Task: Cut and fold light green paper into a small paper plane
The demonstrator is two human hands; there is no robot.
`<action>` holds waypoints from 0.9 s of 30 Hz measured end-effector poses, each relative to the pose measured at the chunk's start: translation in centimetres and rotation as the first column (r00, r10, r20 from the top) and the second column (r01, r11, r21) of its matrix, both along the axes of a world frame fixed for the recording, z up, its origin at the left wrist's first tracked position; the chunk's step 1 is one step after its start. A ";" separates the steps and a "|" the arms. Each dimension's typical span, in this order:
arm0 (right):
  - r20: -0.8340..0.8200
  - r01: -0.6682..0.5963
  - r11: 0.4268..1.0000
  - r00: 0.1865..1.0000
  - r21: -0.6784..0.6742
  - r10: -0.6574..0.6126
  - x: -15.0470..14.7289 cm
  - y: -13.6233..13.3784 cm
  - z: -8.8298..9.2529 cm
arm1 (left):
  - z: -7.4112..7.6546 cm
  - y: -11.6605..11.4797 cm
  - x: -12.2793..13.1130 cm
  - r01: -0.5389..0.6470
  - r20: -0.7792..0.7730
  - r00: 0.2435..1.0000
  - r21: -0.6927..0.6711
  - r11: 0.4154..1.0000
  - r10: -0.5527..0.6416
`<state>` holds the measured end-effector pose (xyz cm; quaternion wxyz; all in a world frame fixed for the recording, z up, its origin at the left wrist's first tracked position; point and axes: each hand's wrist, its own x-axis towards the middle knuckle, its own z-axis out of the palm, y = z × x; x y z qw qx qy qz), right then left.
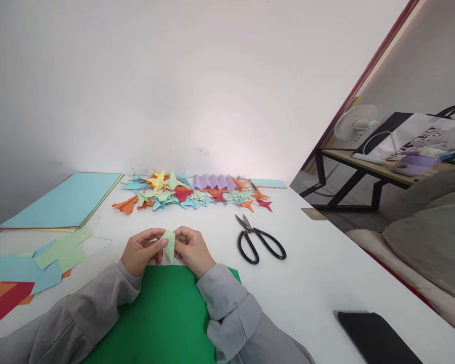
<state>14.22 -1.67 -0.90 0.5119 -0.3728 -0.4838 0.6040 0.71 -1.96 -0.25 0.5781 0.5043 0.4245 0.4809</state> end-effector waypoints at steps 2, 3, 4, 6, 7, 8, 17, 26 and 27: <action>-0.042 0.028 0.999 0.999 -0.026 -0.029 0.1 0.1 0.1 | 0.0 0.0 0.0 -0.026 -0.008 1.000 -0.004 1.000 0.026; -0.057 0.033 0.999 0.998 -0.036 -0.035 0.2 0.1 0.1 | 0.0 0.0 0.0 -0.032 -0.015 0.999 -0.013 0.999 0.032; -0.062 0.031 0.999 0.997 -0.040 -0.034 0.2 0.1 0.1 | 0.0 0.0 0.0 -0.035 -0.023 0.999 -0.019 0.999 0.035; -0.043 0.021 0.999 0.999 -0.032 -0.022 0.2 0.1 0.1 | 0.0 0.0 -0.1 -0.041 -0.030 0.999 -0.023 0.999 0.041; -0.027 0.019 1.000 0.999 -0.024 -0.020 0.2 0.1 0.1 | -0.1 0.1 -0.1 -0.041 -0.026 0.999 -0.027 0.999 0.040; -0.016 0.021 1.000 1.000 -0.016 -0.021 0.2 0.0 0.1 | -0.1 0.2 -0.1 -0.035 -0.016 0.999 -0.034 0.999 0.035; -0.112 0.133 0.988 0.984 -0.083 -0.142 0.2 0.2 0.1 | 0.4 0.1 -0.3 0.050 0.159 0.987 -0.102 0.994 -0.033; -0.104 0.130 0.987 0.985 -0.096 -0.140 0.2 0.2 0.2 | 0.2 0.0 -0.2 0.018 0.084 0.996 -0.063 0.998 -0.012; -0.106 0.129 0.987 0.985 -0.097 -0.139 0.2 0.2 0.2 | 0.1 0.0 -0.2 0.017 0.081 0.997 -0.061 0.998 -0.012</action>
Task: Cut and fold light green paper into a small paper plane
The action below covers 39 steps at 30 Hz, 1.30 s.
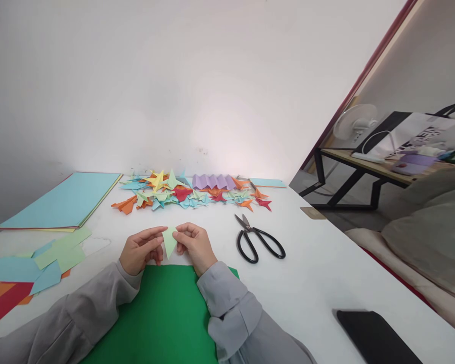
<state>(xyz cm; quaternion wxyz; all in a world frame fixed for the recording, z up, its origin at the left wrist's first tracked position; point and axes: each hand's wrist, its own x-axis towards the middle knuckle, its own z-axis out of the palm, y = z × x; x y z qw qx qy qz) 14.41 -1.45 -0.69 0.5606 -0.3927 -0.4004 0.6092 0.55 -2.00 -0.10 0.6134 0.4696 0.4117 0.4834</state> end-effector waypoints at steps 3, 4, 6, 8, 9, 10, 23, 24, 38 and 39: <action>0.000 -0.005 1.000 1.000 0.002 0.005 0.0 0.0 0.0 | 0.1 0.0 0.0 -0.004 -0.002 1.000 0.004 1.000 0.004; 0.001 -0.006 1.000 1.000 0.003 0.006 0.0 0.0 0.0 | 0.1 -0.1 0.0 -0.002 0.000 1.000 0.000 1.000 0.002; 0.004 -0.005 1.000 1.000 0.002 0.005 0.0 0.0 0.0 | 0.2 -0.1 0.0 -0.001 0.008 1.000 -0.010 1.000 0.001; 0.008 -0.003 1.000 1.000 0.001 0.003 0.0 0.0 0.0 | 0.2 -0.1 0.0 0.000 0.008 1.000 -0.016 1.000 0.000; 0.010 -0.003 1.000 1.000 0.001 0.003 0.0 0.0 0.0 | 0.2 -0.1 0.0 -0.002 0.005 1.000 -0.015 1.000 0.002; 0.013 -0.003 1.000 1.000 0.001 0.003 0.0 0.0 0.0 | 0.1 -0.1 0.0 -0.003 0.003 1.000 -0.011 1.000 0.003; 0.042 -0.002 0.999 0.999 0.044 0.000 0.1 0.0 -0.1 | 0.0 0.0 0.0 -0.006 -0.023 1.000 0.051 0.999 0.007; 0.044 -0.004 0.999 0.999 0.053 0.002 0.1 0.0 -0.1 | 0.0 0.0 0.0 -0.006 -0.026 1.000 0.058 0.998 0.007; 0.118 -0.102 0.991 0.989 0.082 0.092 0.2 -0.1 0.0 | -0.1 0.2 0.0 -0.004 -0.075 0.997 0.000 1.000 0.004; 0.129 -0.109 0.990 0.987 0.086 0.098 0.2 -0.2 0.0 | -0.1 0.2 0.0 -0.002 -0.072 0.997 -0.010 1.000 0.001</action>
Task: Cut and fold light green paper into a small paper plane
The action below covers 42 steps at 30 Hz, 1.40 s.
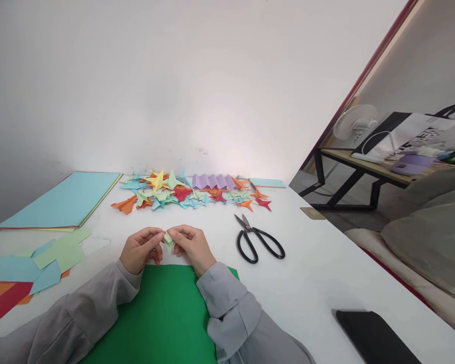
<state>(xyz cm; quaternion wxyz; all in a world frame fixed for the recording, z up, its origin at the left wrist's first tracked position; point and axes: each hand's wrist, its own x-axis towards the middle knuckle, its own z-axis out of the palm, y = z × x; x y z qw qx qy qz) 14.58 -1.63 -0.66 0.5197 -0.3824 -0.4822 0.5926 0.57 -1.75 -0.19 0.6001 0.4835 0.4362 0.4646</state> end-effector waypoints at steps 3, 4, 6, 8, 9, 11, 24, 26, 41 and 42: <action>0.020 -0.016 1.000 1.000 0.007 0.016 0.0 -0.1 0.1 | 0.0 0.1 0.0 -0.012 0.028 1.000 -0.011 1.000 0.013; 0.021 -0.021 1.000 1.000 0.008 0.021 0.0 -0.1 0.1 | 0.0 0.1 0.0 -0.018 0.039 0.999 -0.012 1.000 0.019; 0.016 -0.031 0.999 0.999 0.010 0.031 -0.1 -0.1 0.1 | 0.0 0.1 0.1 -0.026 0.058 0.998 -0.016 1.000 0.027; 0.013 -0.050 0.999 0.999 0.010 0.050 -0.1 -0.1 0.1 | -0.1 0.2 0.1 -0.027 0.073 0.997 -0.022 0.999 0.028; 0.014 -0.059 0.998 0.998 0.008 0.059 -0.1 -0.1 0.1 | -0.1 0.2 0.1 -0.028 0.077 0.997 -0.024 0.999 0.030; 0.013 -0.071 0.997 0.997 0.006 0.071 -0.1 -0.1 0.0 | -0.1 0.2 0.1 -0.034 0.079 0.996 -0.024 0.999 0.036; 0.042 -0.028 1.000 0.999 0.009 0.028 -0.3 0.0 -0.3 | -0.1 0.2 0.1 -0.026 0.078 0.997 -0.013 1.000 0.027; 0.053 -0.001 1.000 0.999 0.020 0.000 -0.3 0.1 -0.4 | -0.1 0.2 0.1 -0.010 0.067 0.998 -0.008 1.000 0.011; 0.010 0.128 0.991 0.992 -0.021 -0.128 -0.5 0.2 -0.4 | 0.3 -0.7 0.0 0.133 -0.010 0.991 0.080 0.988 -0.133; 0.009 0.128 0.991 0.992 -0.025 -0.128 -0.5 0.2 -0.4 | 0.3 -0.7 0.1 0.131 -0.019 0.991 0.085 0.988 -0.130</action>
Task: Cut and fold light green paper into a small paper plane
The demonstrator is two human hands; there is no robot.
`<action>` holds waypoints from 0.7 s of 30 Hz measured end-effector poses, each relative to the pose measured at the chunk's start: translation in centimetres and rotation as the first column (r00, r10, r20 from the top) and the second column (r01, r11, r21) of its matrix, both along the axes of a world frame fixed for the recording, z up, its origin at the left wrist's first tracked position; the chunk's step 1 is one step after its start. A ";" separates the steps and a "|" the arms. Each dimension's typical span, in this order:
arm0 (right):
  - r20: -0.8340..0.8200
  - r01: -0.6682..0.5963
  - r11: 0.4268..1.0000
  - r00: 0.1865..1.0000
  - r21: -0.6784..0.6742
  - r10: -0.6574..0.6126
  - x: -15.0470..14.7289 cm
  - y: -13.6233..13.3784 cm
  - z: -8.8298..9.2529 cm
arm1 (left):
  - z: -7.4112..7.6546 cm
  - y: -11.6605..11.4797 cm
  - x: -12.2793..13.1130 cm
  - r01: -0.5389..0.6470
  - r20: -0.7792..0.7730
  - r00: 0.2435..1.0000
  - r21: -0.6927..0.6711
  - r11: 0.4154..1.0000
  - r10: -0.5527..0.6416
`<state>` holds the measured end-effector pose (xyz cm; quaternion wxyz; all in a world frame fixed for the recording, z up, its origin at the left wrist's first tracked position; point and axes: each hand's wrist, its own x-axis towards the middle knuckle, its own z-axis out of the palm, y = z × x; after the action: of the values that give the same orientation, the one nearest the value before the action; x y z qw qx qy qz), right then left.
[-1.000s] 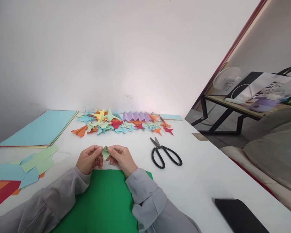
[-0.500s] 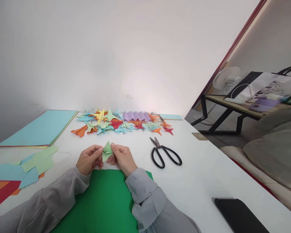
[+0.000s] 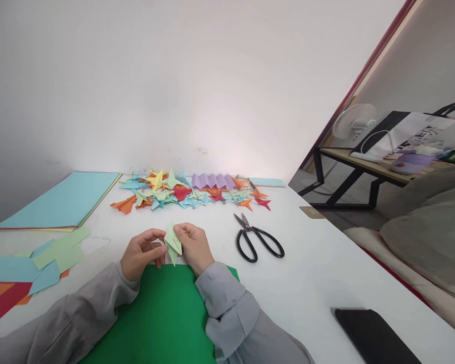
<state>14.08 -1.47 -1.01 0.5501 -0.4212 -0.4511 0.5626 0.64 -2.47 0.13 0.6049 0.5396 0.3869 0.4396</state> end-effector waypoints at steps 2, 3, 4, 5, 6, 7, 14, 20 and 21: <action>0.005 0.002 1.000 1.000 -0.005 -0.002 0.0 0.0 0.0 | 0.0 0.0 0.1 -0.013 -0.021 1.000 0.009 1.000 0.013; 0.009 0.003 1.000 1.000 -0.008 -0.003 0.0 0.0 0.0 | 0.0 0.0 0.2 -0.021 -0.033 0.999 0.013 1.000 0.021; 0.016 0.002 1.000 1.000 -0.009 -0.002 0.0 0.0 0.0 | 0.0 0.0 0.2 -0.033 -0.040 0.999 0.021 0.999 0.034; 0.026 0.000 1.000 1.000 -0.005 0.000 0.0 0.0 0.0 | -0.1 0.1 0.2 -0.051 -0.040 0.998 0.039 0.998 0.052; 0.039 -0.003 1.000 0.999 0.001 0.003 -0.1 0.0 0.0 | -0.2 0.1 0.2 -0.074 -0.032 0.997 0.064 0.995 0.076; 0.057 -0.003 1.000 0.998 0.012 0.002 -0.1 0.0 0.0 | -0.3 0.2 0.3 -0.102 -0.018 0.994 0.097 0.990 0.104; 0.148 0.009 0.996 0.989 0.090 -0.023 -0.1 0.0 -0.1 | -0.7 0.4 0.2 -0.181 0.090 0.982 0.163 0.970 0.168; 0.116 -0.029 0.997 0.993 0.070 0.021 -0.2 -0.2 -0.2 | -0.6 0.4 0.0 -0.102 0.176 0.979 0.007 0.995 0.099; 0.111 -0.022 0.997 0.994 0.077 0.014 -0.2 -0.2 -0.1 | -0.6 0.4 0.0 -0.101 0.158 0.983 0.001 0.995 0.099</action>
<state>13.92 -1.72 -1.11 0.5352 -0.4257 -0.5063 0.5253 0.66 -2.05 -0.51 0.6083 0.4858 0.3626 0.5123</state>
